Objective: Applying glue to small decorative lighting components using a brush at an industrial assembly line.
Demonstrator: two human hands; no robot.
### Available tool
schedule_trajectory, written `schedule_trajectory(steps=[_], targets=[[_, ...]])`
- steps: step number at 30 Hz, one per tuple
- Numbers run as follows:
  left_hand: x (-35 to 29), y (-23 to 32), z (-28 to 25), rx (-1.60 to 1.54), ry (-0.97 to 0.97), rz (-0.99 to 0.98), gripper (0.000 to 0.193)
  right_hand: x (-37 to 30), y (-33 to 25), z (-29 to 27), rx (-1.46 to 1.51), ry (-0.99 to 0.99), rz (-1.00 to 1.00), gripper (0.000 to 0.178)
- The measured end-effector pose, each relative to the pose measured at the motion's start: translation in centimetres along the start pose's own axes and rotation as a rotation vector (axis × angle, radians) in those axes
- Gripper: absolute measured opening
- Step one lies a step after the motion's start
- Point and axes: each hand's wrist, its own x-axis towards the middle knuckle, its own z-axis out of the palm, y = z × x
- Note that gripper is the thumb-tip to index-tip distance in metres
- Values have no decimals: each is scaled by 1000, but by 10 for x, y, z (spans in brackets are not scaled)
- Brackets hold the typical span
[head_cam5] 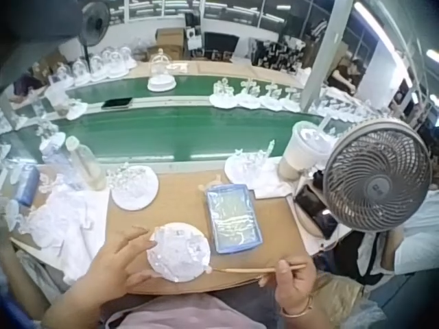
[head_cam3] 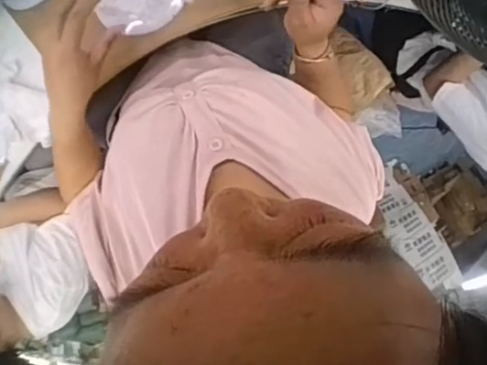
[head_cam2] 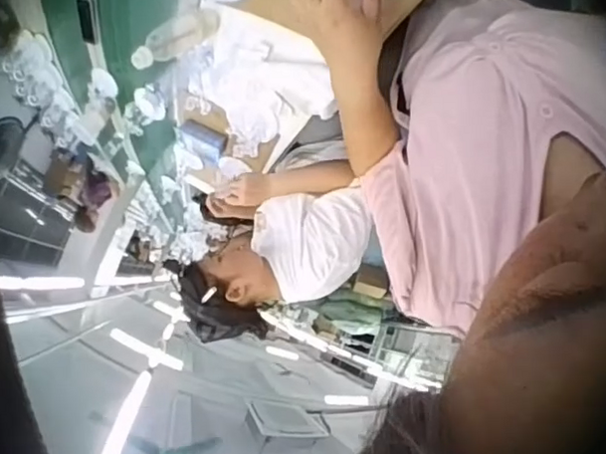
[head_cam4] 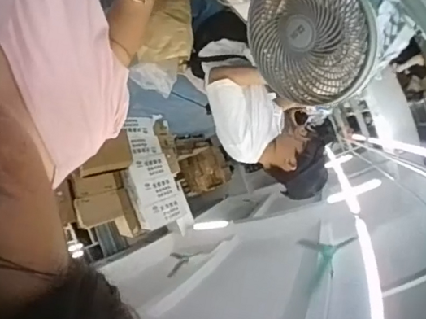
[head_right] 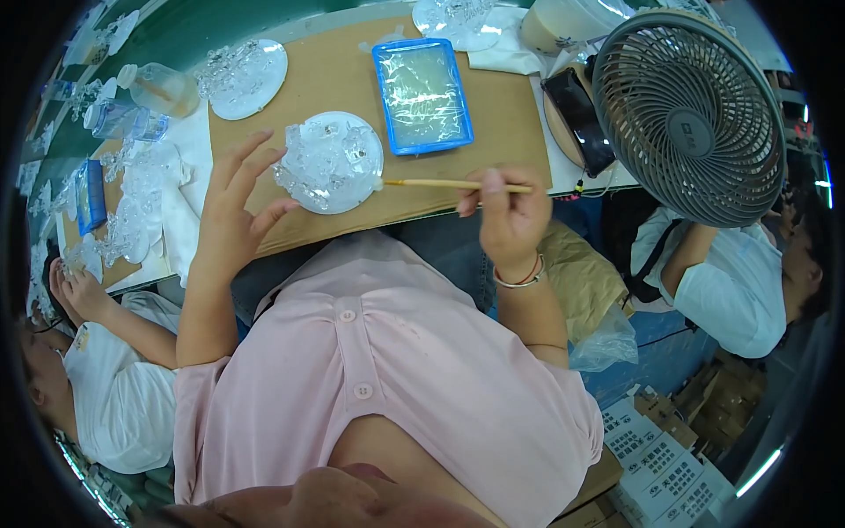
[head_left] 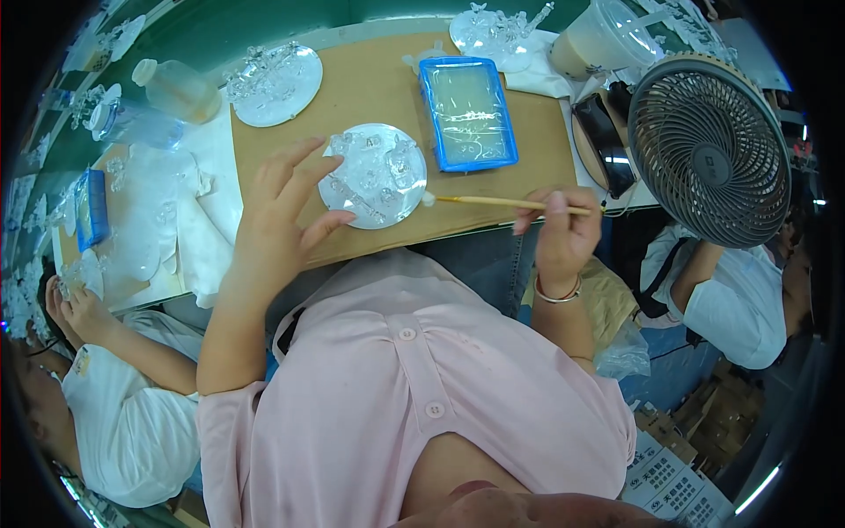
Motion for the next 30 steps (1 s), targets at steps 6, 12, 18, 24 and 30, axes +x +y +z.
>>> schedule_trajectory(steps=[6, 12, 18, 24, 30], targets=[[-4, -11, 12, -175, -48, -25, 38, -13, 23, 12, -146, -161, -26, 5], [-6, -15, 17, -168, -18, -15, 36, -5, 24, 26, -224, -247, -90, 4], [-6, -19, 16, -167, 7, -12, 33, -3, 17, 15, -341, -210, -98, 3], [-6, -18, 16, -182, 41, 1, 31, 0, 15, 21, -418, -244, -186, 3], [-14, -17, 17, -186, 83, -16, 26, 0, 16, 24, -389, -236, -202, 3]])
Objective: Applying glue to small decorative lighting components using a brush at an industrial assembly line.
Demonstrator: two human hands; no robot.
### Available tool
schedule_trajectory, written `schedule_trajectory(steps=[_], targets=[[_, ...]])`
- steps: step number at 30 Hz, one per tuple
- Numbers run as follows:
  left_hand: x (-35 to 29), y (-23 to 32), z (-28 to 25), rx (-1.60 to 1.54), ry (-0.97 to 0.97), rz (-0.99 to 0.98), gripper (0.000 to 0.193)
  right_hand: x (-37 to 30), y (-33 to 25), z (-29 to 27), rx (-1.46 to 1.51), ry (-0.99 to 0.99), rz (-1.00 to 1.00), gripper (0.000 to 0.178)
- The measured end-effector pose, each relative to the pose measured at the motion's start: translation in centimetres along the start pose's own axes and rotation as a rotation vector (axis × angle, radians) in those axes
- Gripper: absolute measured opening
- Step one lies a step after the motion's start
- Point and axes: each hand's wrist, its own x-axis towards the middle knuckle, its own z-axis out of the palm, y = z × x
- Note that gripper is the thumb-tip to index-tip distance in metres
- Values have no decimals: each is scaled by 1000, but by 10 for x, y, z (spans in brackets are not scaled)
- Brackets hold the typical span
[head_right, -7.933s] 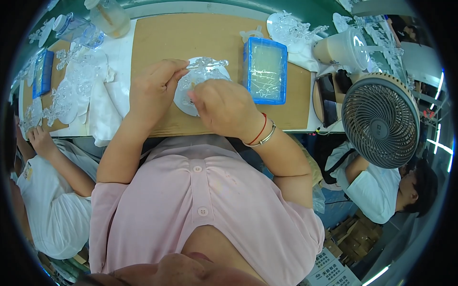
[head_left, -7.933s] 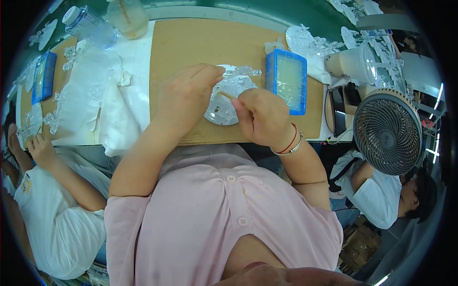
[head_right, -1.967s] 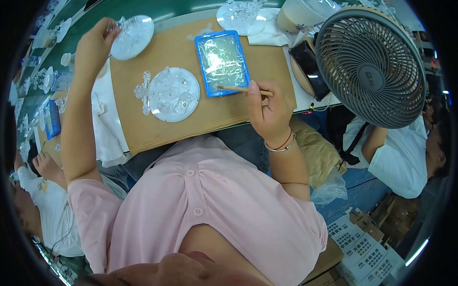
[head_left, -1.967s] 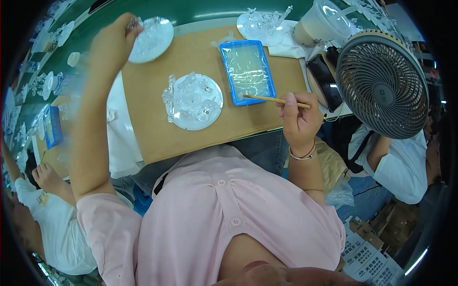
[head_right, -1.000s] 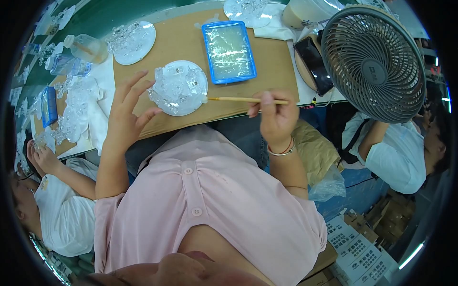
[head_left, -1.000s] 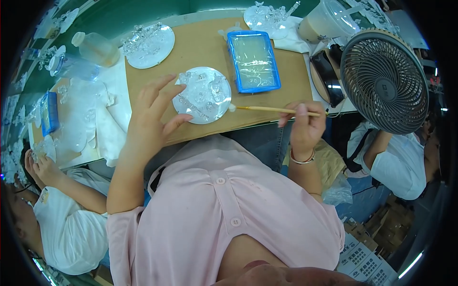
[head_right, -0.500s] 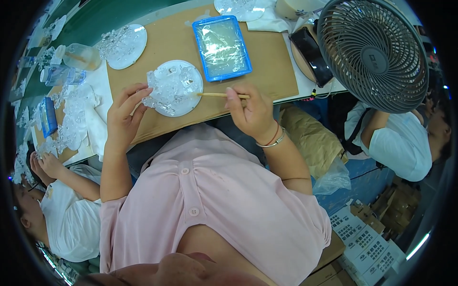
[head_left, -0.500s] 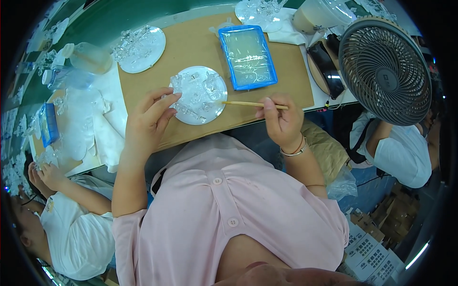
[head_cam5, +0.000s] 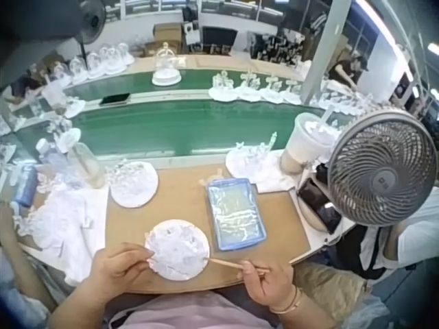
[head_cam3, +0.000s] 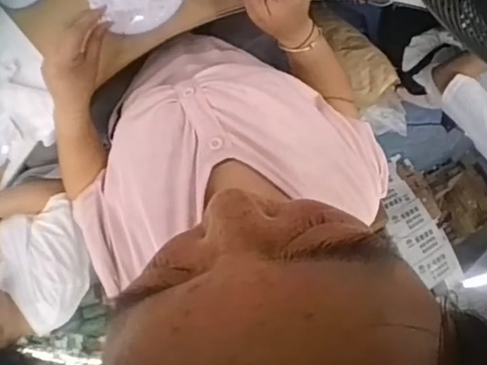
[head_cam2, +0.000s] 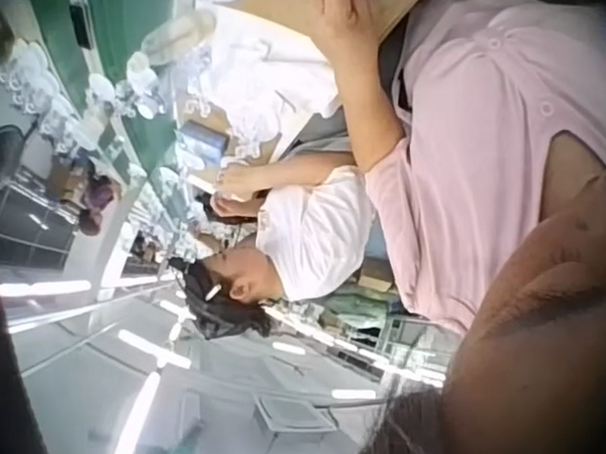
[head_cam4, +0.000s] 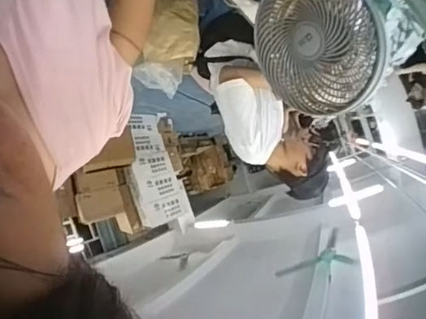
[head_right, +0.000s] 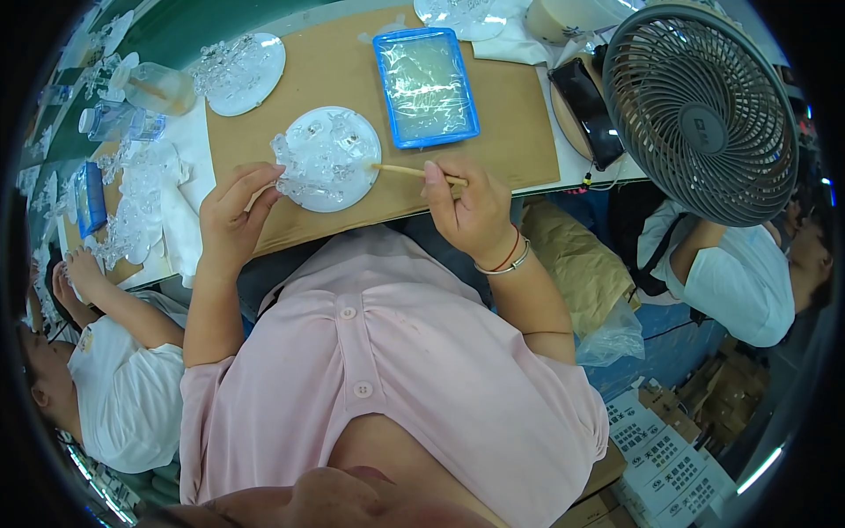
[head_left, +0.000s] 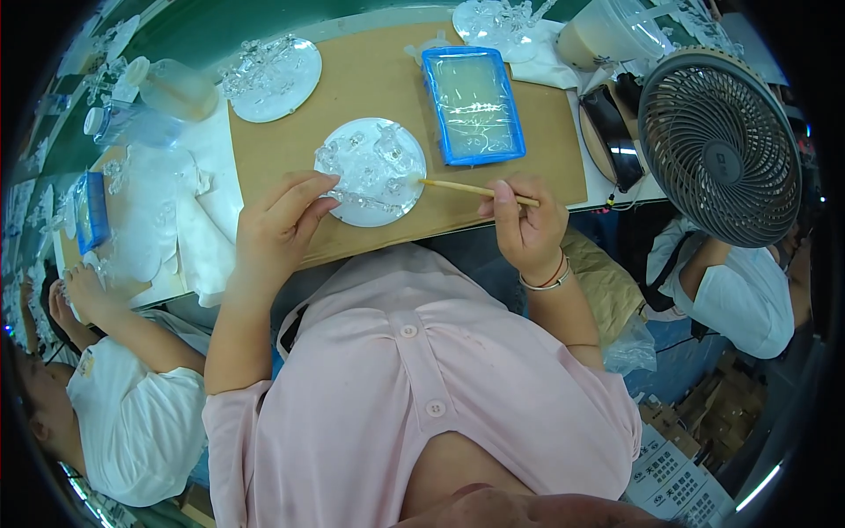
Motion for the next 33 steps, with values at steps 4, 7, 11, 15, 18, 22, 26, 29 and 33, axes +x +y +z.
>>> schedule_trajectory(steps=[4, 7, 11, 15, 18, 22, 26, 29, 33], targets=[[-7, 1, 0, 9, 16, -5, 27, 0, -1, 0, -99, -49, -110, 3], [-10, 6, 3, -5, 49, -21, 24, 0, -7, 0, -55, -94, -182, 5], [-14, 11, 13, -5, 75, -2, 24, 5, -16, 8, -13, -113, -261, 8], [-18, 21, 24, -92, 84, -51, 23, 8, -9, 15, -44, -105, -281, 7], [-18, 22, 22, -132, 86, -19, 27, 3, -2, 17, 10, -135, -287, 6], [-9, 14, 2, 12, 132, 42, 31, -12, -3, 0, 20, -81, -85, 3], [3, 1, -3, 40, 42, 101, 29, -16, -6, -3, -2, -44, -53, 7], [-3, -4, -4, -44, -167, -121, 30, -20, -12, 1, 35, -85, -84, 10], [-14, 3, -5, -82, -167, -200, 26, -17, -14, 6, 11, -161, -151, 7]])
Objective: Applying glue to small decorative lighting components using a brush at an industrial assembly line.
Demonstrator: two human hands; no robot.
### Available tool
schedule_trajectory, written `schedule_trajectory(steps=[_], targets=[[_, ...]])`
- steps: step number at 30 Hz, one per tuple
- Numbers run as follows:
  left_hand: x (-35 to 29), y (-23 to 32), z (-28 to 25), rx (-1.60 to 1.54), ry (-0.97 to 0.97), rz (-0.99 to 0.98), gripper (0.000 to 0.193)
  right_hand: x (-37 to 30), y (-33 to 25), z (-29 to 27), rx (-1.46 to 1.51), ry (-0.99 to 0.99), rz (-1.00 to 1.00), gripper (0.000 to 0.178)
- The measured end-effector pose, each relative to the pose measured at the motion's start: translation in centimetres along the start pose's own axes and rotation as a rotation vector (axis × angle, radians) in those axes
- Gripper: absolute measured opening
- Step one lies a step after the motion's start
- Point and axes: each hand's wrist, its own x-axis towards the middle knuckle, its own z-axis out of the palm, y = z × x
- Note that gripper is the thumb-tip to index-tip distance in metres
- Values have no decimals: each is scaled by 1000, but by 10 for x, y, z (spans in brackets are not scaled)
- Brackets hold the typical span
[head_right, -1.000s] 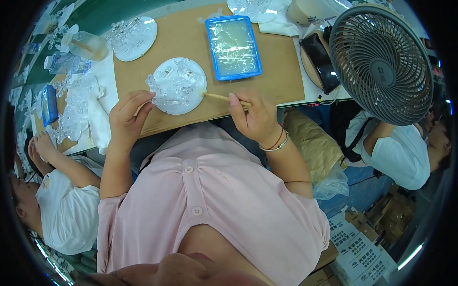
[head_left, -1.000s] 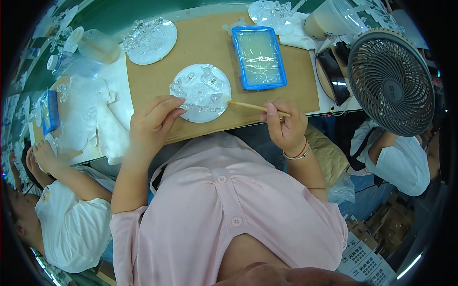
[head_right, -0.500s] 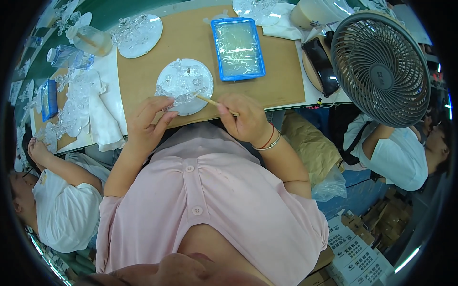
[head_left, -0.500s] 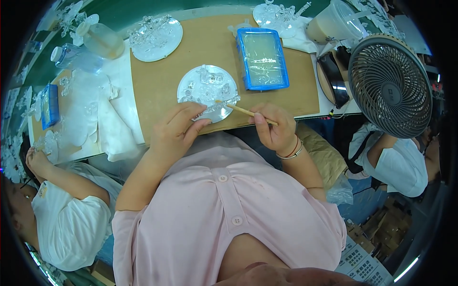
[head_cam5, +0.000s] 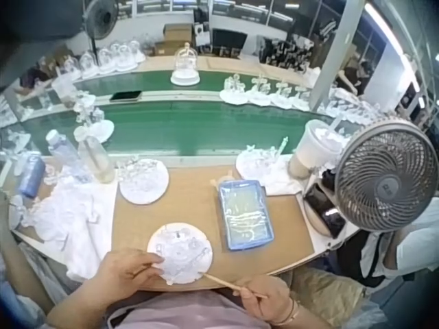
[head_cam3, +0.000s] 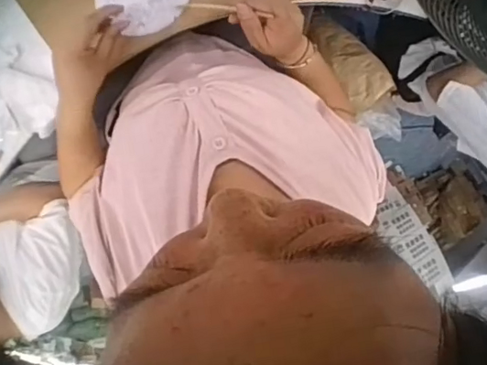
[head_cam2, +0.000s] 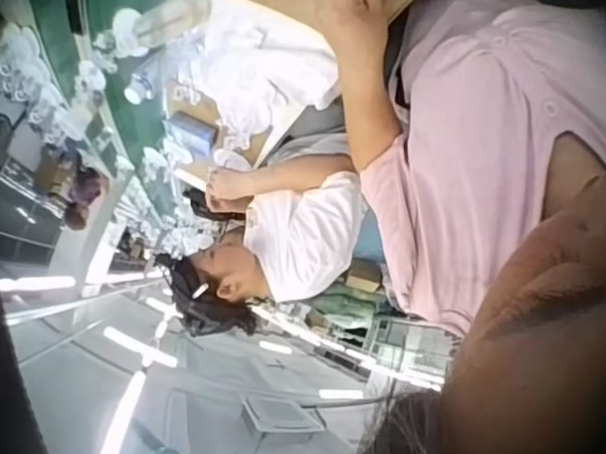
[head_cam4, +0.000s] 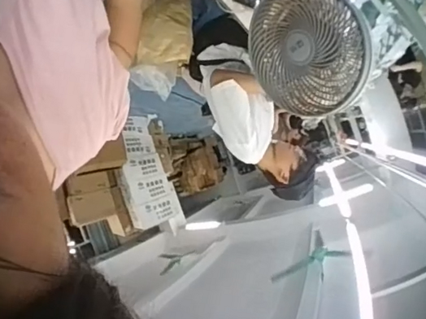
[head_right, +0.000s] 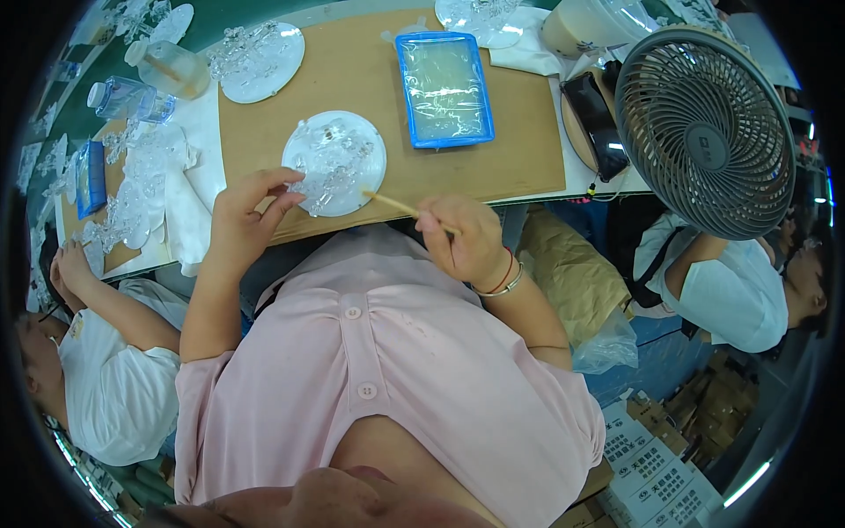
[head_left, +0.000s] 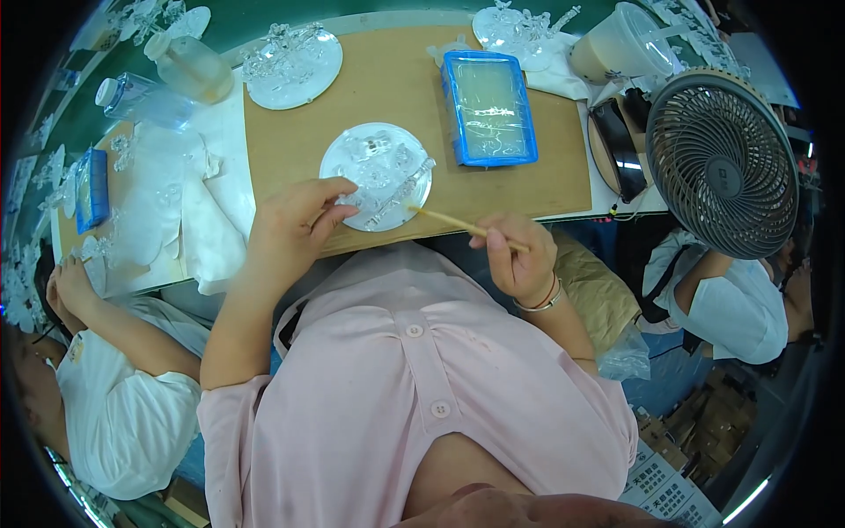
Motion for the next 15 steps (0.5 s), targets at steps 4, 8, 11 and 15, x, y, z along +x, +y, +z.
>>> schedule_trajectory(steps=[4, 8, 11, 15], targets=[[-10, 6, 14, -54, 89, -60, 24, 6, 9, 3, -87, 123, 51, 4], [-10, 8, 24, -73, 126, -62, 23, 12, -4, -10, -24, -22, -30, 3], [-8, 9, 30, -79, 144, -58, 22, 7, 0, -32, -30, 185, 0, 4], [-4, 11, 33, -104, 147, -48, 21, 23, 3, -44, -26, 456, 74, 6]])
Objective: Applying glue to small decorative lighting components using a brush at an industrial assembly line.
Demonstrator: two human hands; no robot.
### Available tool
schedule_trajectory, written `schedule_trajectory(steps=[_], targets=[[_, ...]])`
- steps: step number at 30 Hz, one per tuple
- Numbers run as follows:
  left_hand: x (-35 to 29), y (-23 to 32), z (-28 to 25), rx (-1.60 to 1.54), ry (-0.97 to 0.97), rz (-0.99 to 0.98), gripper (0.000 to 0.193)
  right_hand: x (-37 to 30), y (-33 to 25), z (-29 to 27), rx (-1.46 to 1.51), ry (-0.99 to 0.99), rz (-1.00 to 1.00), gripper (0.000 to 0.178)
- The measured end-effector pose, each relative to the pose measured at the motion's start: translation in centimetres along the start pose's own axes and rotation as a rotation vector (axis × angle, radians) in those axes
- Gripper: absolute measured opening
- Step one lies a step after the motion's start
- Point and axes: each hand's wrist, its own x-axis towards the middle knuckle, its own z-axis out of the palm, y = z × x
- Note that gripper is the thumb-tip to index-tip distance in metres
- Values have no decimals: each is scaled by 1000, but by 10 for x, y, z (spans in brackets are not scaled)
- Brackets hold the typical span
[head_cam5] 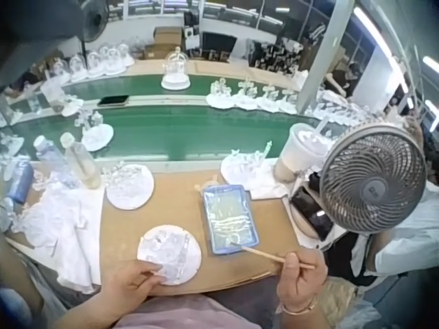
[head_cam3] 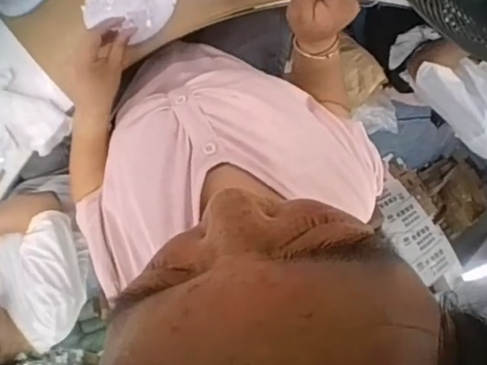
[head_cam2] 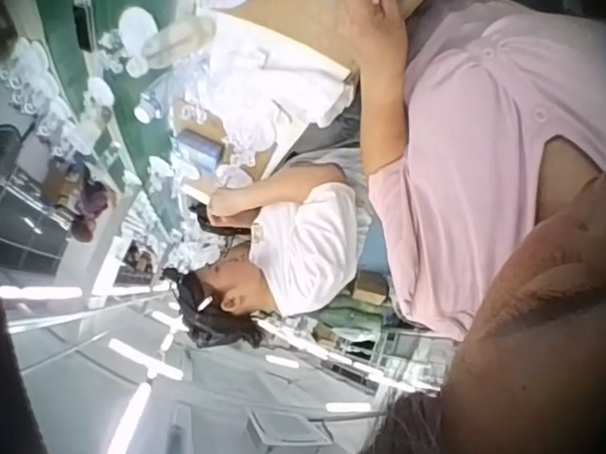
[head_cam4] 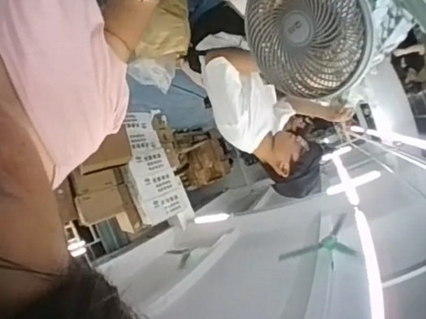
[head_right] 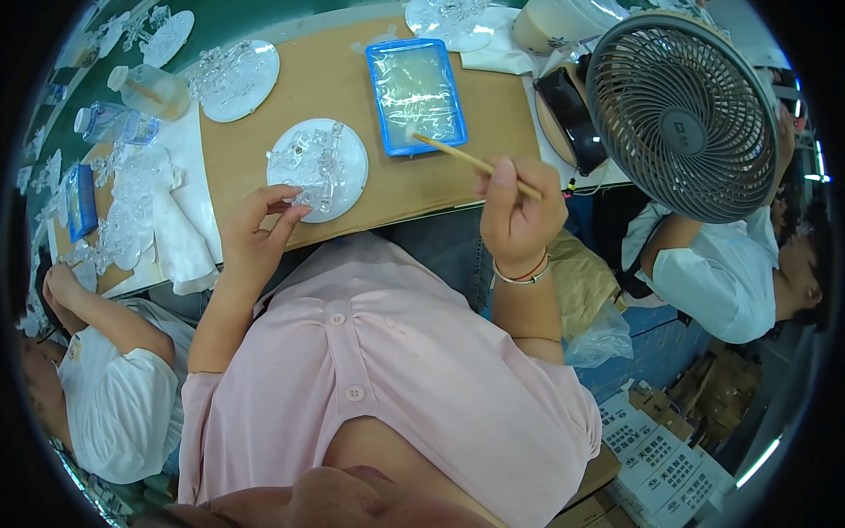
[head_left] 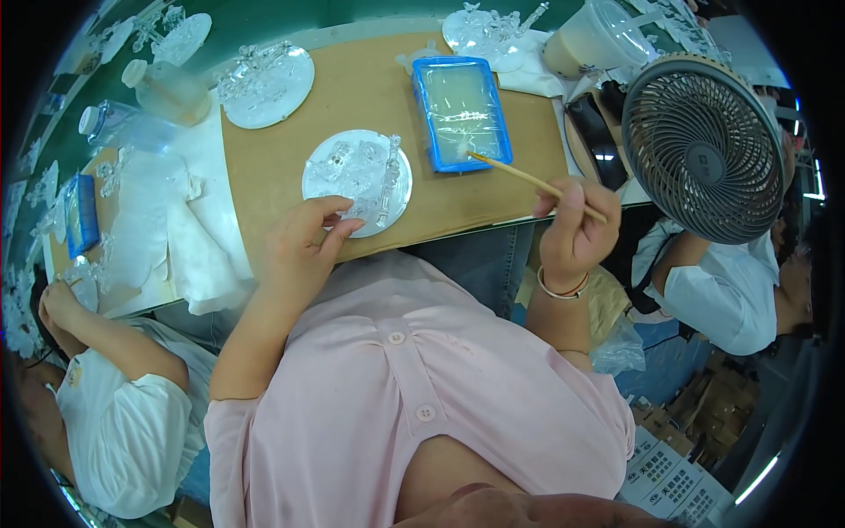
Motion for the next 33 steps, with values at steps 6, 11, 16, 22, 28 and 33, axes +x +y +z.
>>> schedule_trajectory(steps=[6, 11, 16, 22, 28, 33], targets=[[3, -1, -4, -30, -35, -17, 15, 1, 14, 3, -255, -167, 80, 9], [2, -2, -3, -50, 21, -26, 13, -3, -2, 5, 178, 0, 60, 8], [5, 4, -5, -87, -22, -90, 13, -20, 7, 31, 24, -204, 49, 3], [2, 2, -5, -95, -26, -107, 13, -17, 10, 42, -82, -296, -17, 3], [5, 2, 1, -84, -8, -113, 13, -12, 26, 49, -118, -215, -57, 4], [7, 1, 2, -96, -12, -105, 13, -22, 11, 34, -159, -301, -116, 3]])
